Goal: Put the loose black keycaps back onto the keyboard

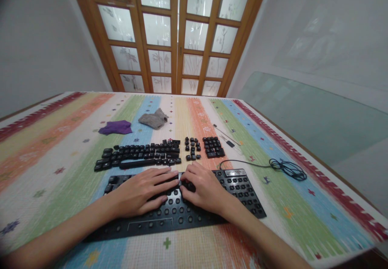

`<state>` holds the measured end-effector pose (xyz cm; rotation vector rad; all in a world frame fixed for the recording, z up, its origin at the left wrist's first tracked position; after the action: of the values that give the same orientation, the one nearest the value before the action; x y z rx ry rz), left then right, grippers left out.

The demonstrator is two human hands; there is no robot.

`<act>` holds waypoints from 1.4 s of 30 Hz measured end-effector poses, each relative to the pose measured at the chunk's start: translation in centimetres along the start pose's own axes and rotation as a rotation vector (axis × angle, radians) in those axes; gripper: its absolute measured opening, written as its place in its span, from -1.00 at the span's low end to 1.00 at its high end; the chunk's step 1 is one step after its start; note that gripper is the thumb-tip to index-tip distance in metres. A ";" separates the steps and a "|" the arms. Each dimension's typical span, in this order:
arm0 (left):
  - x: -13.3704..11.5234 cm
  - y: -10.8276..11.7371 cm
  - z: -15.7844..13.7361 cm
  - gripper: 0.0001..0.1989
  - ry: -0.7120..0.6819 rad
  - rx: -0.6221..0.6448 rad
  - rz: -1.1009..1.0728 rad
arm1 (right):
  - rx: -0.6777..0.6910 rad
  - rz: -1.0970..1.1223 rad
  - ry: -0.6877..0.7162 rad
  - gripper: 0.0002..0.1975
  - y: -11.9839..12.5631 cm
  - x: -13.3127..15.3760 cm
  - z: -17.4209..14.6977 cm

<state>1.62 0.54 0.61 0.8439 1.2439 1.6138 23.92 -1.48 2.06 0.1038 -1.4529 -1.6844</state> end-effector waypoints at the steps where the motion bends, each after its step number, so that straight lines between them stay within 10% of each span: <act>1: 0.0 0.0 0.0 -0.53 -0.003 -0.002 0.005 | -0.001 -0.001 0.000 -0.87 0.0 0.0 0.0; 42: 0.0 -0.1 0.1 -0.57 -0.023 -0.016 0.010 | -0.003 -0.025 0.072 -0.67 -0.4 0.2 0.3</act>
<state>1.73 0.53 0.48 0.8581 1.2106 1.6153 23.45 -1.42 1.88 0.1804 -1.4003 -1.6863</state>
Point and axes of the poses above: each hand's wrist, its own z-axis towards the middle knuckle, its own y-axis out of the back of the hand, x = y × z, the point moved 2 cm from there along z, towards the middle knuckle, and after that the axes turned 6 degrees about z, right-handed, at the moved point
